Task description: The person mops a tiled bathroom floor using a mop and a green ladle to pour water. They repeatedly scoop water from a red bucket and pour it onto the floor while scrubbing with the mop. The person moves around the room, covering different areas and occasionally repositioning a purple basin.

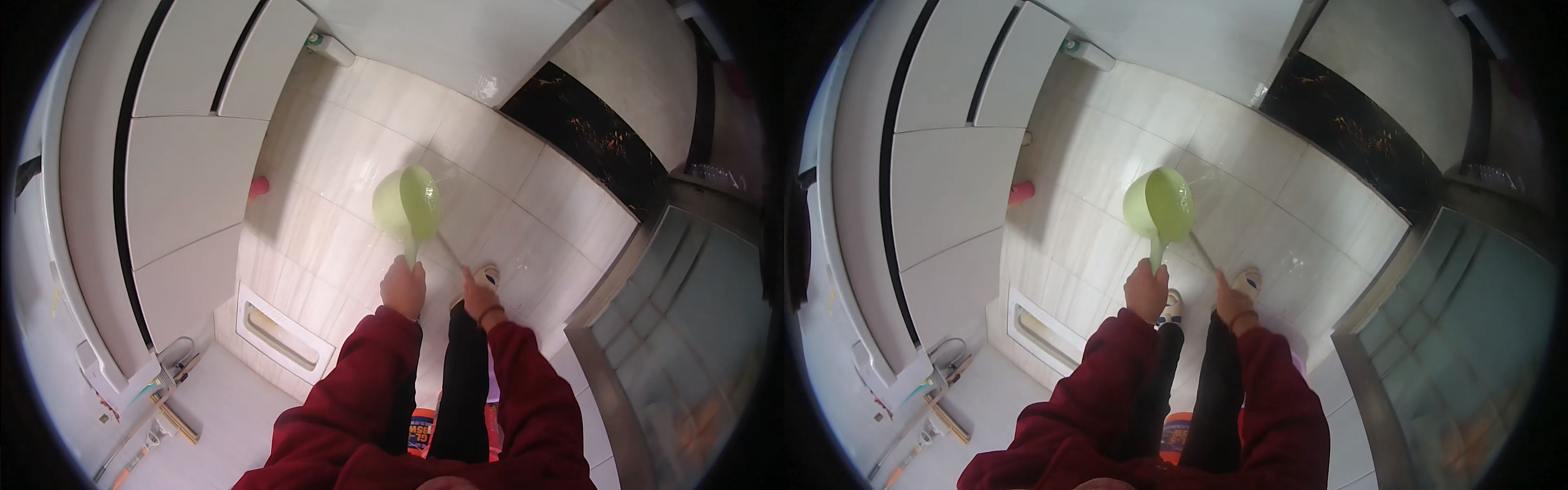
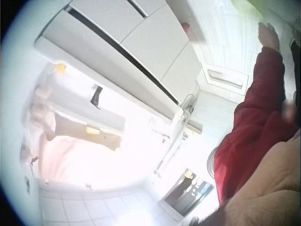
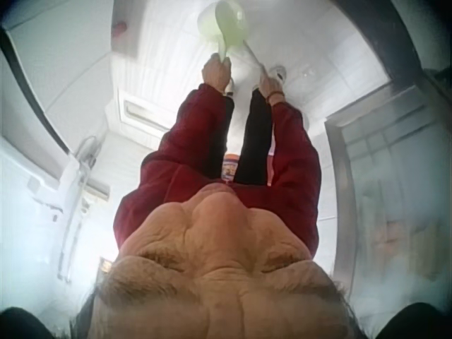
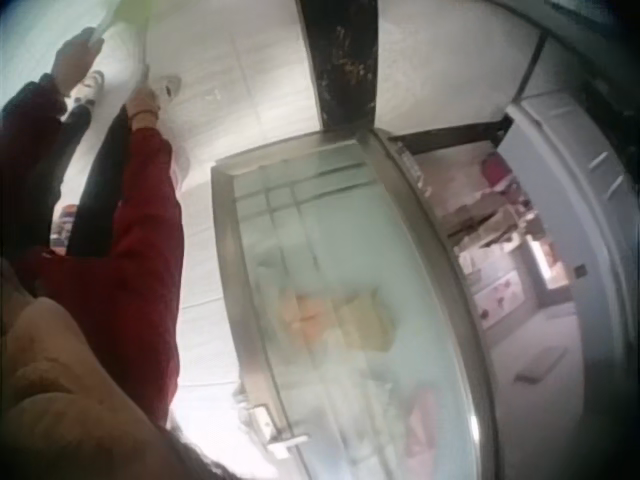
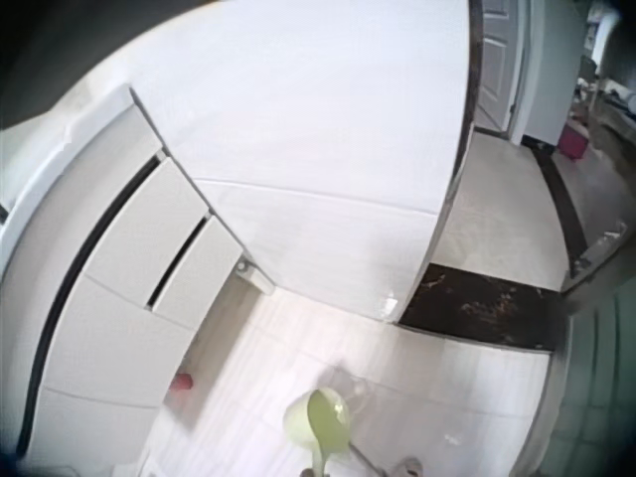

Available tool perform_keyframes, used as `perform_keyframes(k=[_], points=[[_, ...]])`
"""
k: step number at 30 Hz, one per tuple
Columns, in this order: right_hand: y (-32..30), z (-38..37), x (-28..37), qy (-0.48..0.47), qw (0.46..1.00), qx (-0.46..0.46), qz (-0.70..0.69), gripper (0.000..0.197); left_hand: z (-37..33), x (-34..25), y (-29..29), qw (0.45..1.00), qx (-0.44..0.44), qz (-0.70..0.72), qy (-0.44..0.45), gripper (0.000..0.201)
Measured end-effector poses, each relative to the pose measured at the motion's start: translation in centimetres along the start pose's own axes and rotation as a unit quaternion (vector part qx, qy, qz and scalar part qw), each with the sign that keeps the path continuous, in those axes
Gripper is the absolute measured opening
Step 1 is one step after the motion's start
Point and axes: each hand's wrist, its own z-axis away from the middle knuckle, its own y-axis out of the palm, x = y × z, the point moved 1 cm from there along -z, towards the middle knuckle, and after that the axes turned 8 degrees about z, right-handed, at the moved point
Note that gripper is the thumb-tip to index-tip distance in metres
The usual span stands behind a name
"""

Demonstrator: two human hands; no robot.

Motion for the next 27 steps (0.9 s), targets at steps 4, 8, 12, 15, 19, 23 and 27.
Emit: perform_keyframes(k=[4, 8, 12, 15, 19, 23, 27], points=[[-3.5, -2.7, -2.4, 0.07, 0.988, -0.073, -0.115, 0.049, -0.3, -0.2, 1.4, 0.999, -0.019, 0.045, 0.015, 0.027], [2.3, 1.5, -1.1, 0.013, 0.999, 0.004, -0.04, 0.05, 0.4, 1.4, -0.9, 0.981, -0.05, 0.185, -0.033, 0.028], [2.2, -0.9, -3.4, -0.018, 0.993, -0.1, -0.052, 0.052, 0.7, 4.0, -0.9, 0.865, 0.017, 0.462, -0.193, 0.019], [-5.1, -5.1, -3.4, 0.08, 0.982, -0.131, -0.109, 0.055, 2.4, 4.8, -2.3, 0.821, 0.006, 0.522, -0.23, 0.016], [-1.8, -4.9, -3.8, 0.086, 0.988, -0.087, -0.09, 0.052, 4.6, 7.2, -3.0, 0.804, -0.002, 0.546, -0.236, 0.017], [4.1, 0.2, 0.8, -0.018, 0.999, 0.033, 0.014, 0.051, 6.8, 9.4, -5.1, 0.79, -0.04, 0.55, -0.268, 0.017], [2.6, -2.2, -1.7, 0.012, 0.999, -0.045, 0.01, 0.054, 7.3, 10.7, -5.7, 0.771, -0.047, 0.566, -0.288, 0.017]])
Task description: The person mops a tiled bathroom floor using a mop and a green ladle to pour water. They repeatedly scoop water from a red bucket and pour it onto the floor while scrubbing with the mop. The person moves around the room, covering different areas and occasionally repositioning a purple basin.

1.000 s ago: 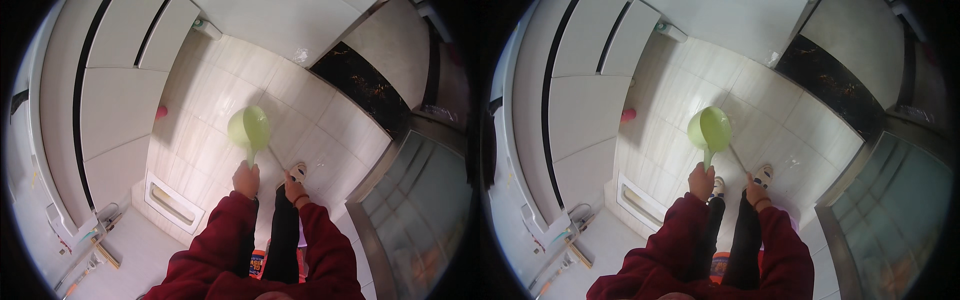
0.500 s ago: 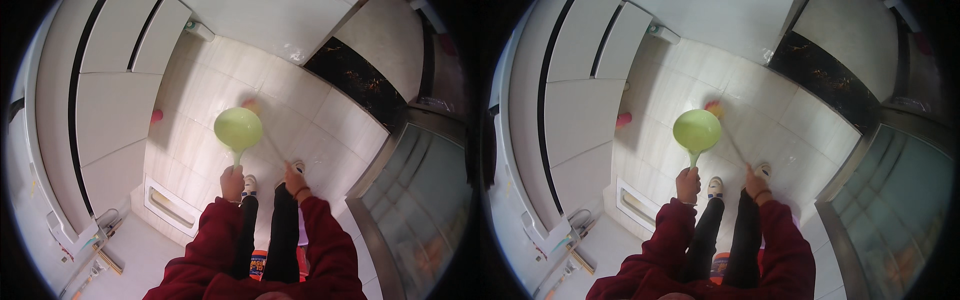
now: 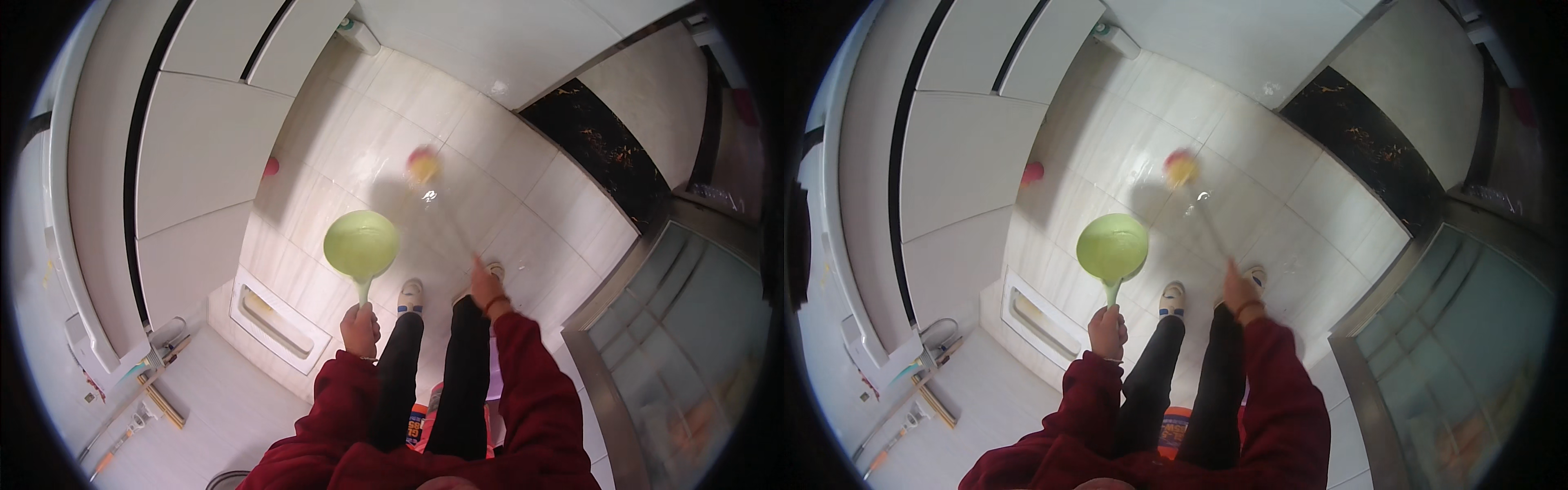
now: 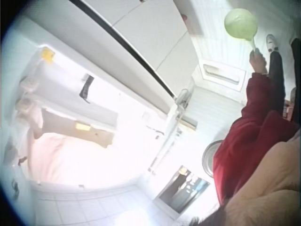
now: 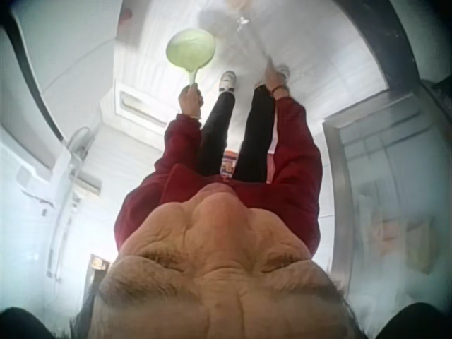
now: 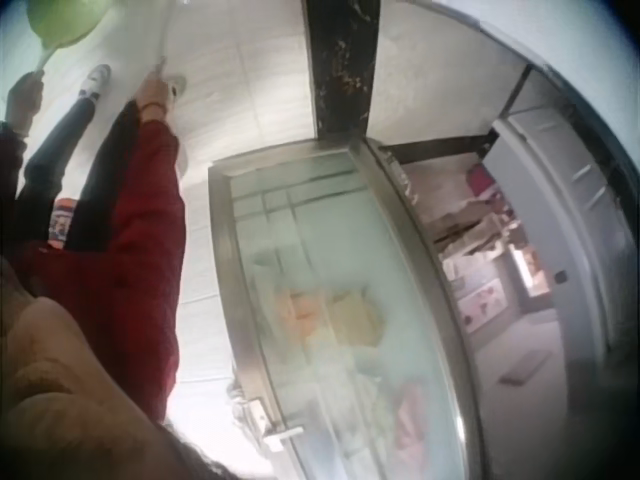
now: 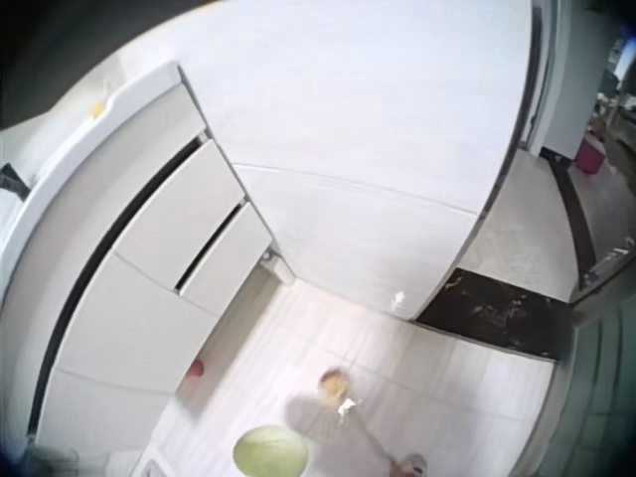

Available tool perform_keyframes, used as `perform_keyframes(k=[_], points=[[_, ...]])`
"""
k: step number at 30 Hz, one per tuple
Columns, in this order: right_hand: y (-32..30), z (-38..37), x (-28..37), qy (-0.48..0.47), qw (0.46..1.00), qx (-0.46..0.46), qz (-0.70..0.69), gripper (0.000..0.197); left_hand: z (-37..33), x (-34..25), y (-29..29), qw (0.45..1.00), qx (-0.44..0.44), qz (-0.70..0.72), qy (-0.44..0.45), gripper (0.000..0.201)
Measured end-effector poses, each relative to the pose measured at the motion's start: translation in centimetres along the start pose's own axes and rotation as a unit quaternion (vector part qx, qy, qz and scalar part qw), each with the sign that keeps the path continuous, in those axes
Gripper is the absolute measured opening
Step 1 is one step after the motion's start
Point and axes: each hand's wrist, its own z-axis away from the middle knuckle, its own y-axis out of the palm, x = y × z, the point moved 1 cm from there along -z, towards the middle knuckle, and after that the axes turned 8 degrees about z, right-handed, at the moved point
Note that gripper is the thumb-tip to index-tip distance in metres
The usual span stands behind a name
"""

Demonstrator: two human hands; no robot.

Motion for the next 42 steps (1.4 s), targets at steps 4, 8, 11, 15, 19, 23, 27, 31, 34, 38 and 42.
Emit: perform_keyframes(k=[4, 8, 11, 15, 19, 23, 27, 31, 34, 38, 42], points=[[-7.9, -3.1, 1.8, 0.105, 0.99, -0.011, -0.09, 0.055, -0.9, 1.0, -1.5, 1.0, 0.002, 0.016, -0.006, 0.014], [5.3, 0.9, -1.1, -0.021, 0.996, -0.084, 0.006, 0.049, 0.1, 1.4, -0.1, 1.0, 0.015, 0.014, -0.017, 0.014], [3.7, 4.7, 4.9, -0.04, 0.993, 0.111, 0.005, 0.052, 0.4, 0.5, -1.9, 0.999, -0.017, 0.03, -0.01, 0.015], [-0.6, 1.4, 0.8, -0.02, 0.994, -0.095, -0.054, 0.056, 0.1, 0.5, -1.1, 0.999, 0.003, 0.031, -0.019, 0.016], [-5.1, 0.7, -0.1, 0.16, 0.977, -0.084, -0.113, 0.054, -0.3, 0.9, -1.7, 0.999, 0.0, 0.034, -0.021, 0.015], [3.3, 5.4, 2.7, 0.046, 0.998, -0.036, -0.013, 0.055, 0.5, 0.7, -1.2, 0.998, 0.003, 0.043, -0.034, 0.015], [5.3, 2.1, 2.7, -0.058, 0.998, 0.019, 0.01, 0.054, 1.3, -0.8, -0.5, 0.998, 0.013, 0.045, -0.05, 0.015], [-8.1, -5.9, 4.2, 0.067, 0.994, -0.049, -0.073, 0.05, 0.8, -0.6, -1.4, 0.999, -0.011, 0.034, -0.027, 0.015], [-13.4, -7.6, 1.3, 0.116, 0.988, -0.086, -0.062, 0.047, 0.5, 0.1, -0.7, 0.999, 0.022, 0.036, -0.015, 0.016], [-8.7, -3.2, -2.6, 0.174, 0.976, -0.076, -0.106, 0.049, 1.0, 0.0, 1.7, 1.0, 0.011, 0.019, -0.022, 0.016], [-5.0, 2.7, -2.9, 0.15, 0.984, -0.028, -0.098, 0.053, 1.1, -0.2, 2.9, 0.999, 0.025, -0.021, -0.033, 0.016]])
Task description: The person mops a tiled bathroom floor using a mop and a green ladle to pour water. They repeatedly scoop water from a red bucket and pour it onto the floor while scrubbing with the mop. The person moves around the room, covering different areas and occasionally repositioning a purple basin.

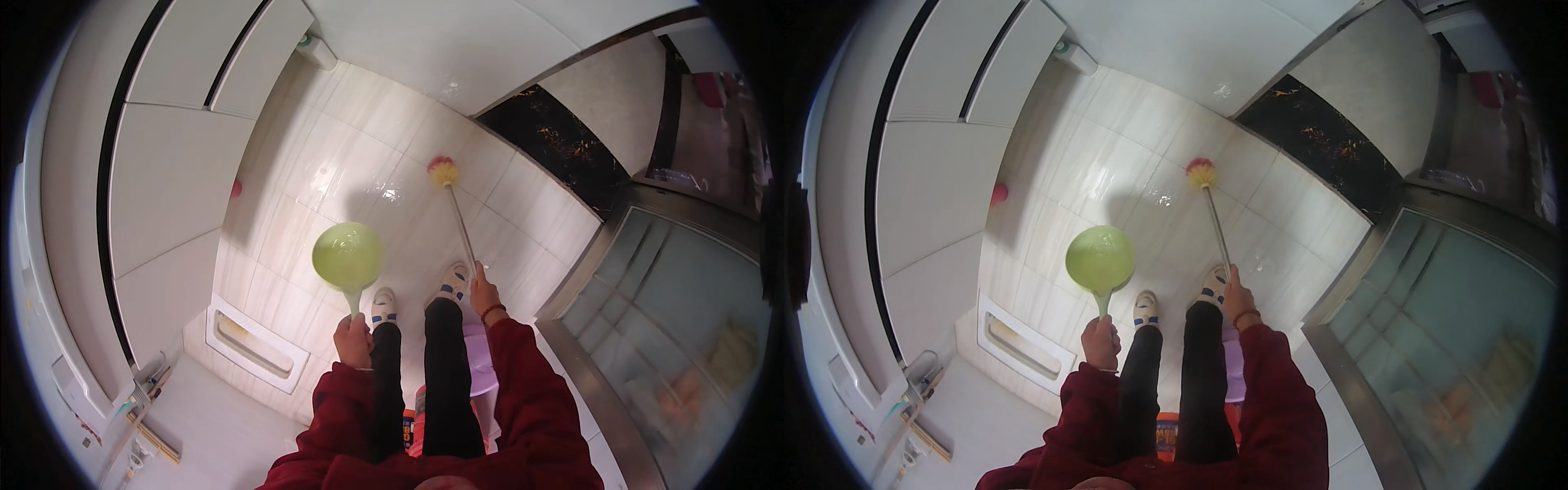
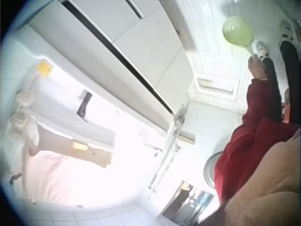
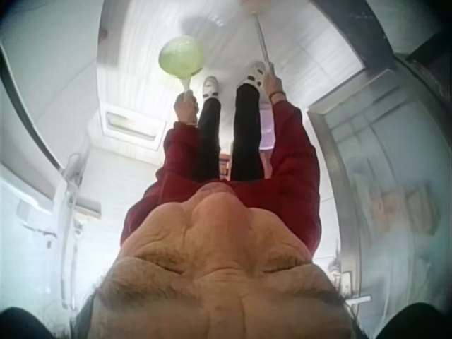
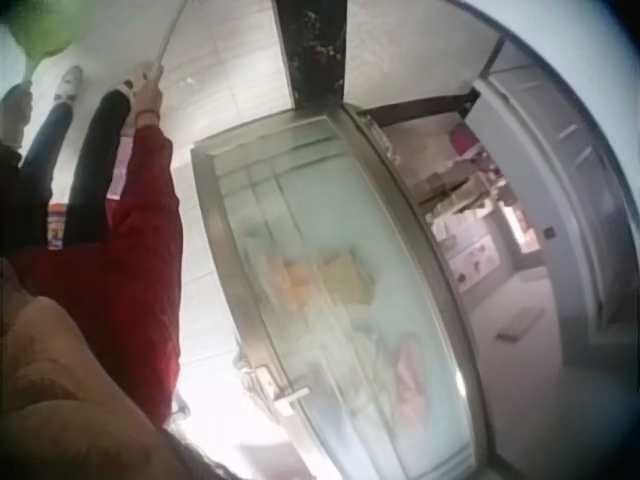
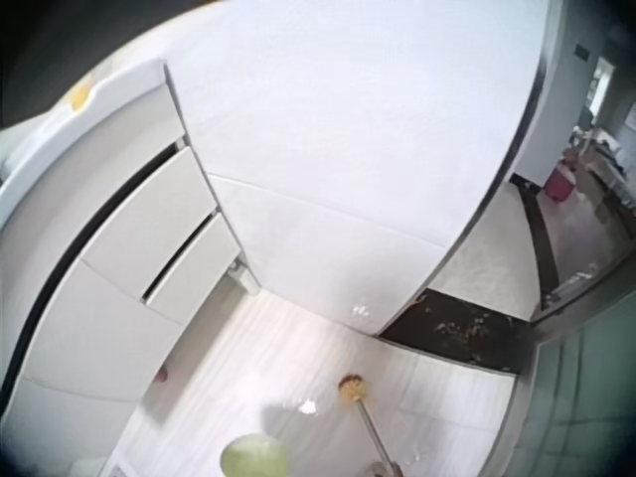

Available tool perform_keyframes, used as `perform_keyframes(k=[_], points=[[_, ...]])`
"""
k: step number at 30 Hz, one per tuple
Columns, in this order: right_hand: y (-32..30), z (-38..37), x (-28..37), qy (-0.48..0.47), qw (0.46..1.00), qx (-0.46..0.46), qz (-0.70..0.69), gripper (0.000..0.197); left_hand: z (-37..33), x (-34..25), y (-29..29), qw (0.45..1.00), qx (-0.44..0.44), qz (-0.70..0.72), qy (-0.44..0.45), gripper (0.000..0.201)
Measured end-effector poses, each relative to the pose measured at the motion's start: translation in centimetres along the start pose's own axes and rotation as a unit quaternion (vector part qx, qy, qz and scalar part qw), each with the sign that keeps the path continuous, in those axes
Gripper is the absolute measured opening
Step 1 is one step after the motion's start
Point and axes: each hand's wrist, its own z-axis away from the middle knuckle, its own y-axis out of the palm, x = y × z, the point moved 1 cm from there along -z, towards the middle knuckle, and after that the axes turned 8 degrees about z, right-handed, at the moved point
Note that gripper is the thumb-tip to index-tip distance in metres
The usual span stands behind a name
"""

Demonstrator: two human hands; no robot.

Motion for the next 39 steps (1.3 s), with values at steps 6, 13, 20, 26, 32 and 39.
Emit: perform_keyframes(k=[6, 13, 20, 26, 32, 39], points=[[-8.4, -8.1, 3.2, -0.008, 0.998, -0.049, 0.026, 0.049, -3.8, 2.7, 2.0, 0.961, 0.019, -0.241, 0.135, 0.031], [0.6, 1.2, -6.8, 0.043, 0.999, -0.004, 0.026, 0.054, -0.8, -0.2, 8.5, 0.948, 0.075, -0.285, 0.117, 0.033], [-1.2, -2.3, 1.0, -0.094, 0.995, -0.027, -0.012, 0.048, 0.4, 0.1, 9.2, 0.988, 0.085, -0.128, 0.023, 0.021], [0.3, -1.6, 4.0, -0.049, 0.997, 0.054, 0.007, 0.048, -0.4, 0.5, 5.6, 1.0, 0.024, -0.019, -0.006, 0.019], [3.0, -1.3, 6.3, -0.22, 0.968, 0.07, 0.103, 0.049, -1.3, -0.3, 0.5, 0.997, -0.048, 0.064, -0.014, 0.016], [-1.5, -10.1, 12.1, -0.132, 0.988, -0.008, 0.077, 0.052, -3.2, 0.8, -3.8, 0.982, -0.091, 0.165, -0.001, 0.016]])
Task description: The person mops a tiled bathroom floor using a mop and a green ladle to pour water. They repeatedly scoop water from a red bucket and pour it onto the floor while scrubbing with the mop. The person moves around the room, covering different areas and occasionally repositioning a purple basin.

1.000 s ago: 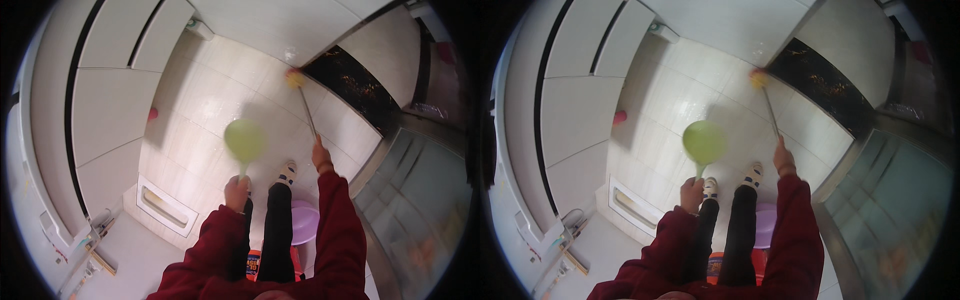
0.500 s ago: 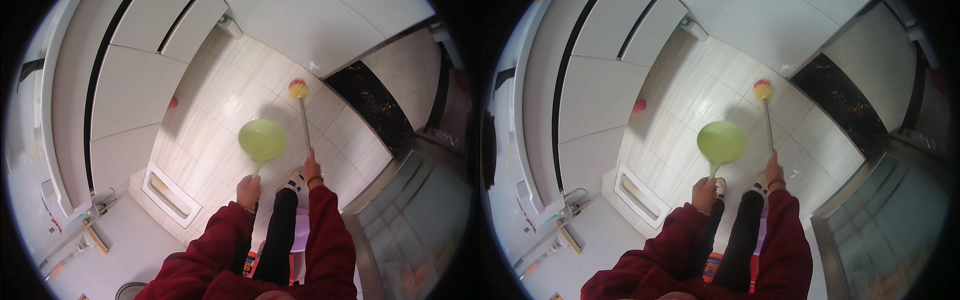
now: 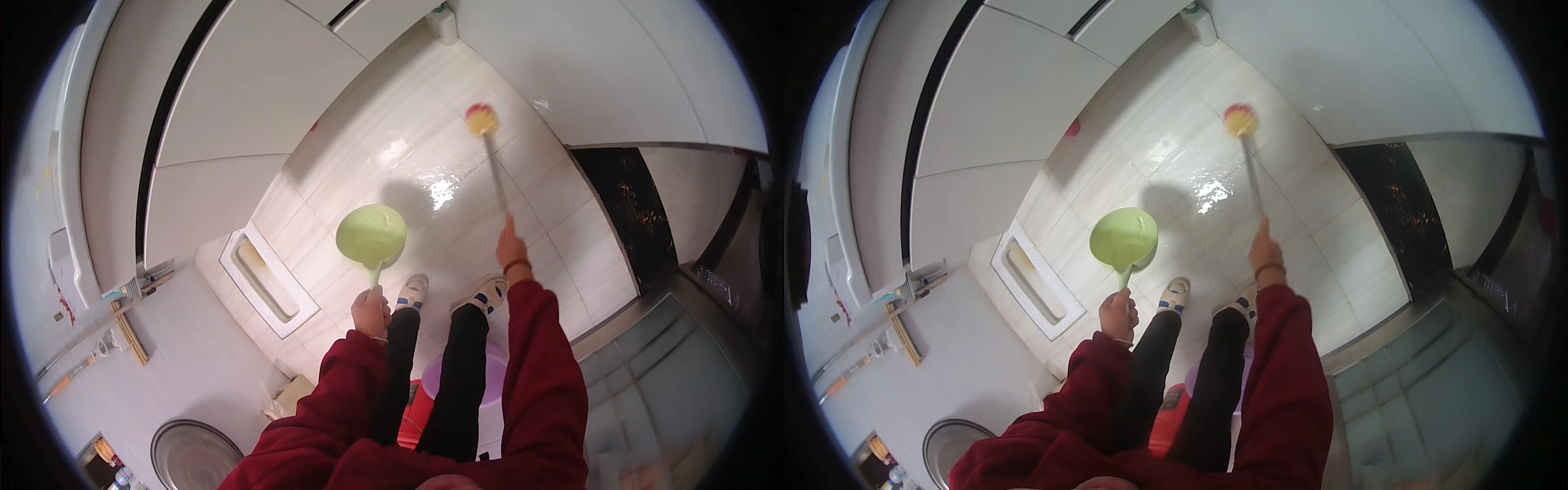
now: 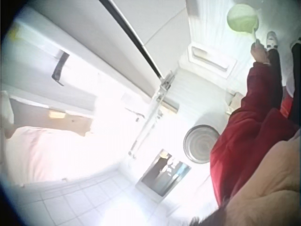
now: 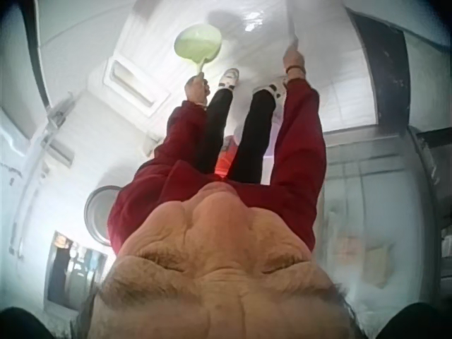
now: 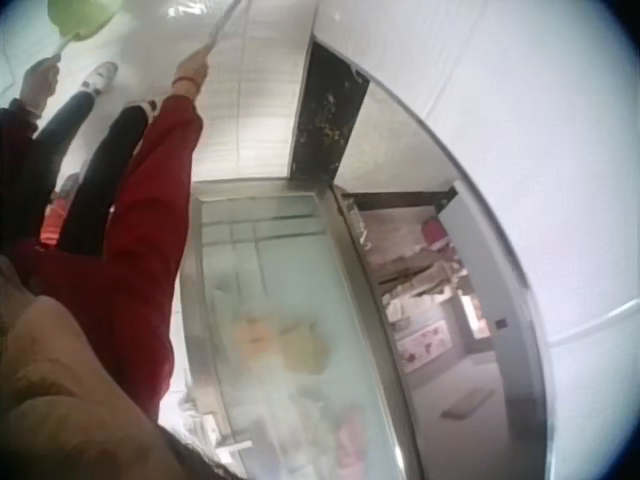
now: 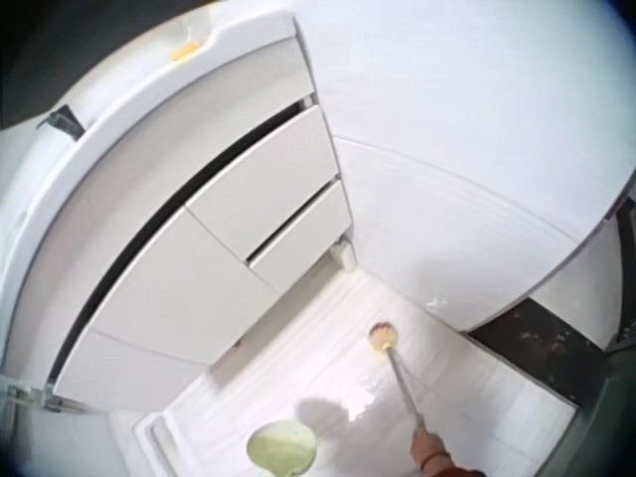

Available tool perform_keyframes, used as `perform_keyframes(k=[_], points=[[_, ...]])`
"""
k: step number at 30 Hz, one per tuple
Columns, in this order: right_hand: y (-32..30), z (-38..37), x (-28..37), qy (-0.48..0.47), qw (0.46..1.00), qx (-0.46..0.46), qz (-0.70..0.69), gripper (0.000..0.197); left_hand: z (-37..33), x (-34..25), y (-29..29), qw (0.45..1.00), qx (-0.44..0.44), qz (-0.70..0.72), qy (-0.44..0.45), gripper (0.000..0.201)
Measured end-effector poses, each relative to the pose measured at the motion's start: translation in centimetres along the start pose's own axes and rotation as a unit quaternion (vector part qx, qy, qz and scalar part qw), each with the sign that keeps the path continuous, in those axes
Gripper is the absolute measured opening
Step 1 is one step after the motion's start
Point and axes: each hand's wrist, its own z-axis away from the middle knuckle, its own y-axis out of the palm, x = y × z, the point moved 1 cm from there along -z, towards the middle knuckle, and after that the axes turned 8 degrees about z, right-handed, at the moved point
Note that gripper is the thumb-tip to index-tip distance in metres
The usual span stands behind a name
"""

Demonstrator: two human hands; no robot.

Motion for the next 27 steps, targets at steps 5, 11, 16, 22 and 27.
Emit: perform_keyframes(k=[5, 11, 16, 22, 27], points=[[8.0, 7.9, 1.5, -0.115, 0.975, 0.163, 0.095, 0.051, 1.0, -0.4, -2.2, 0.999, -0.036, 0.019, 0.009, 0.015], [0.3, 4.8, 4.1, -0.058, 0.993, 0.096, 0.021, 0.053, 2.7, -1.2, -4.0, 0.996, -0.063, 0.056, 0.009, 0.016], [1.8, 5.9, -0.4, -0.035, 0.988, 0.1, 0.111, 0.051, 4.3, -0.7, -3.2, 0.994, -0.049, 0.099, -0.024, 0.018], [0.3, 11.4, 5.7, -0.131, 0.961, 0.202, 0.136, 0.048, 7.7, -1.6, -6.0, 0.987, -0.1, 0.128, -0.009, 0.022], [-8.6, 8.8, 5.6, -0.09, 0.976, 0.136, 0.147, 0.046, 9.2, -2.0, -5.7, 0.976, -0.072, 0.199, -0.039, 0.018]])
